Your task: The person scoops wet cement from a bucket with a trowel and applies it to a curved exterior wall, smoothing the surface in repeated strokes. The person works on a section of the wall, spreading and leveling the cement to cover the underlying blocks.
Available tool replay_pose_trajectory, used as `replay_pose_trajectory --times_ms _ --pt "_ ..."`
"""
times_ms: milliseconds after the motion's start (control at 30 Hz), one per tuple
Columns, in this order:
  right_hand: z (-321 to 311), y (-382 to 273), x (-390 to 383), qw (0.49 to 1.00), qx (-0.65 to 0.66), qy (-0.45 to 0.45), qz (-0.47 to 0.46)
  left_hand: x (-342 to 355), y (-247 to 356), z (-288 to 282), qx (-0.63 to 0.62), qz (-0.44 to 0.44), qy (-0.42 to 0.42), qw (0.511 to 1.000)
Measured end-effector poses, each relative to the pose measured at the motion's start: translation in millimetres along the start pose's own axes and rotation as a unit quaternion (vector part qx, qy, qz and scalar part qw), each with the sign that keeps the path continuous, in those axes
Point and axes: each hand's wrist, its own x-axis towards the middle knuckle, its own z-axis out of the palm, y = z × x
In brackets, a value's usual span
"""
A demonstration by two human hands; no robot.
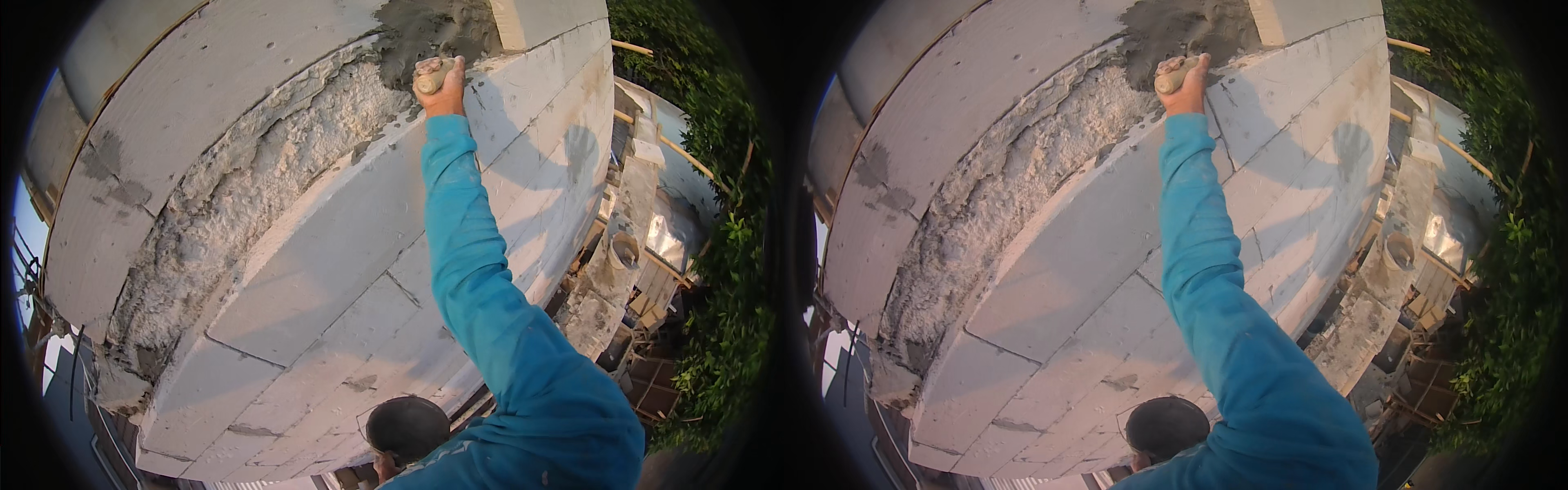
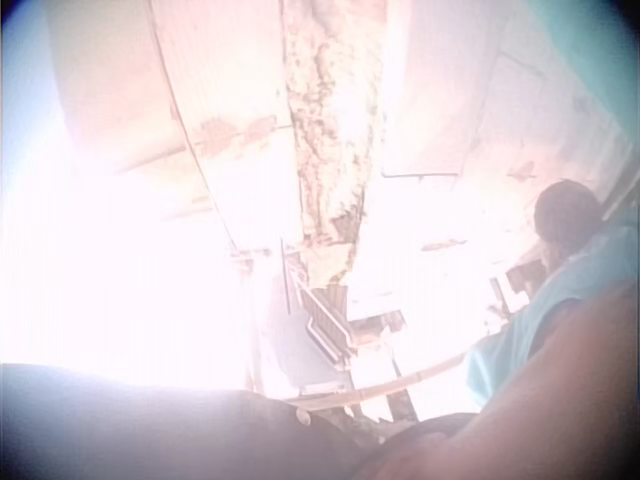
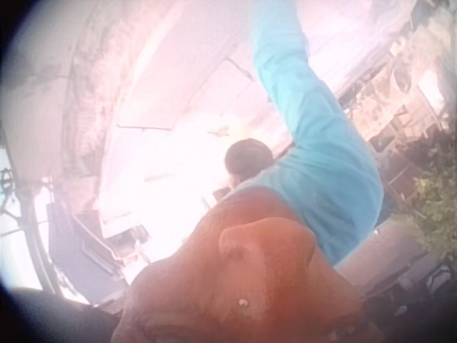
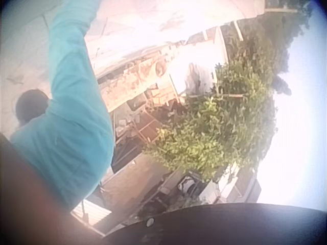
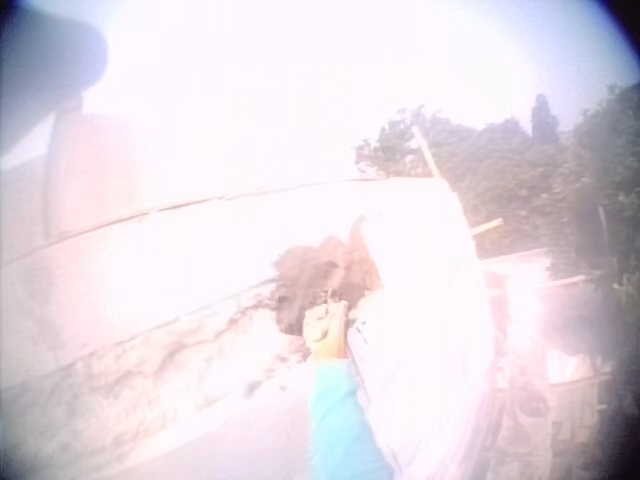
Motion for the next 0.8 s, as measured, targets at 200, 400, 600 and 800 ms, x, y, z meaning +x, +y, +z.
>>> replay_pose_trajectory --times_ms 200,400,600,800 --pt "-3.4 -4.2 8.0 0.992 -0.078 -0.068 0.069 0.1 -0.6 1.1 -0.007 -0.005 -0.007 1.0" --pt "7.0 44.2 -15.2 0.965 -0.257 0.025 0.041 6.6 4.3 0.3 -0.004 0.003 -0.015 1.0" --pt "34.9 103.9 -69.9 0.93 -0.346 0.122 0.025 18.7 16.1 -1.1 0.001 0.021 -0.019 1.0" --pt "14.6 63.2 -121.1 0.901 -0.42 0.034 0.101 18.5 16.1 -6.5 0.013 0.02 -0.018 1.0"
